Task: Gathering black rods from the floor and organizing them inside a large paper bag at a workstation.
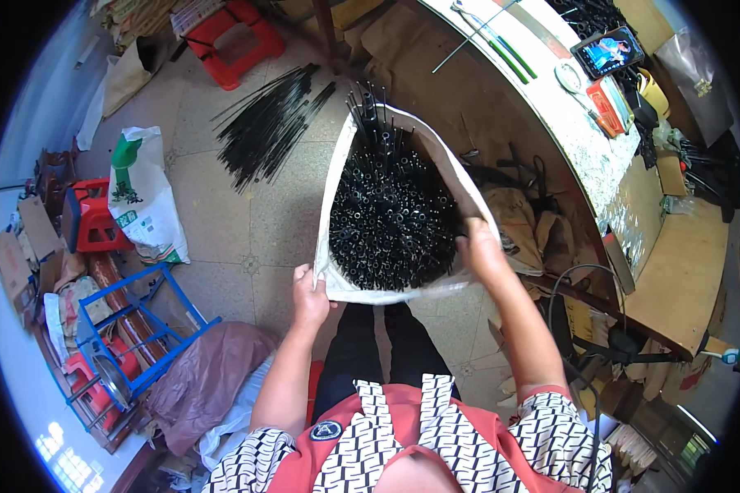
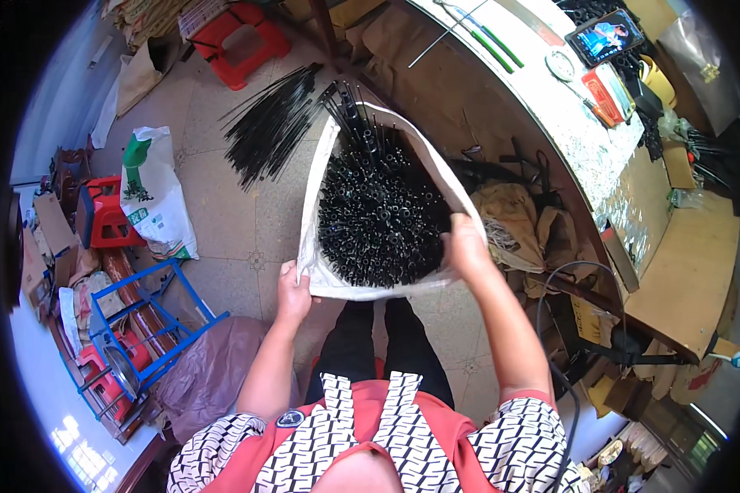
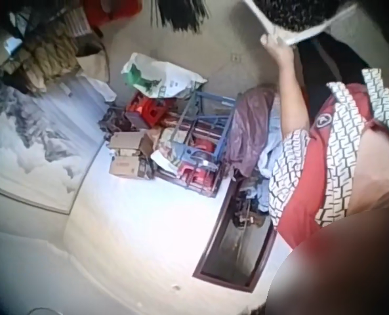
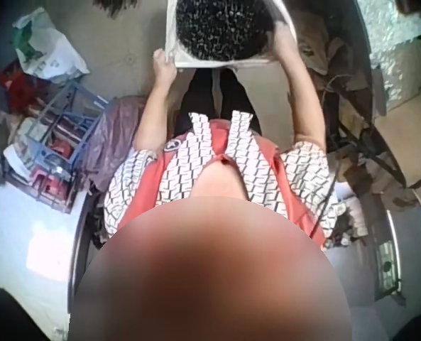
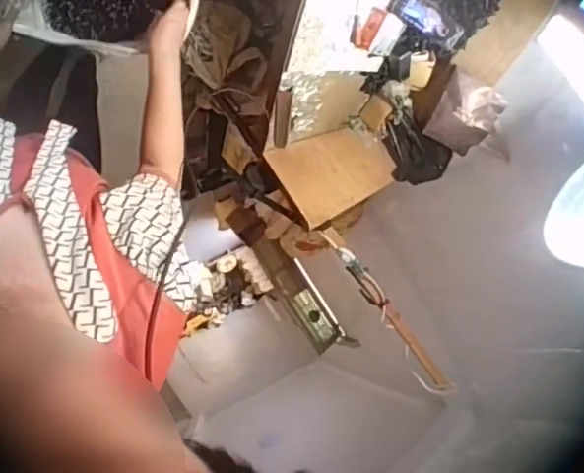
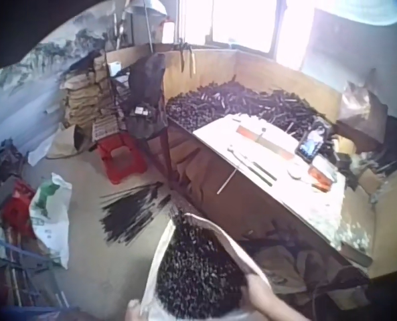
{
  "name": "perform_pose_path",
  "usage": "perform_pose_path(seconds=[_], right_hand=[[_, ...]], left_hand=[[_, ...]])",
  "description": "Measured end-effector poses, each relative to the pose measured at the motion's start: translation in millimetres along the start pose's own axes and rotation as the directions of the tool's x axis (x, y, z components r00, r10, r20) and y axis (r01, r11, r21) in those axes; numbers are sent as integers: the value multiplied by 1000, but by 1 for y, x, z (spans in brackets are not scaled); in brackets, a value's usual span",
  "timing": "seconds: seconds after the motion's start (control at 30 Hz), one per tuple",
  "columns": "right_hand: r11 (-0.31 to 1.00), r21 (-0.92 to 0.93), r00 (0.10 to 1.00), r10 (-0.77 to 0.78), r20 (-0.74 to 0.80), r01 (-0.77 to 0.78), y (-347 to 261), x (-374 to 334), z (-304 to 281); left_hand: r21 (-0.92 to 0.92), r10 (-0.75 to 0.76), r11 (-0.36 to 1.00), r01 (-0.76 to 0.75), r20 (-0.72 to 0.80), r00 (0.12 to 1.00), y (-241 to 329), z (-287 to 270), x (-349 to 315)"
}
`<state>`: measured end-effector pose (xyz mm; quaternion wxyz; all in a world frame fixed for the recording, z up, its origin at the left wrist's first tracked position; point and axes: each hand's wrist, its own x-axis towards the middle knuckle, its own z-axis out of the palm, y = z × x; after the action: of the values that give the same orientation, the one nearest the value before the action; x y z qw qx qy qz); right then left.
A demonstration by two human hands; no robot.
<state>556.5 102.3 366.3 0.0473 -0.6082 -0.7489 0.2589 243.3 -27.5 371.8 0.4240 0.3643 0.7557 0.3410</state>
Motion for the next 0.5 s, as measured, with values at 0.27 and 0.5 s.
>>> perform_pose_path(seconds=[0.27, 0.5], right_hand=[[992, 95, 988, 95, -126, -83, 58, 36, -6], [939, -344, 925, 135, 356, -4, -6, -2, -27]], left_hand=[[-262, -147, 947, 186, 163, 976, 4, 6, -5], [-394, -222, 887, 240, 91, 971, 6, 10, -16]])
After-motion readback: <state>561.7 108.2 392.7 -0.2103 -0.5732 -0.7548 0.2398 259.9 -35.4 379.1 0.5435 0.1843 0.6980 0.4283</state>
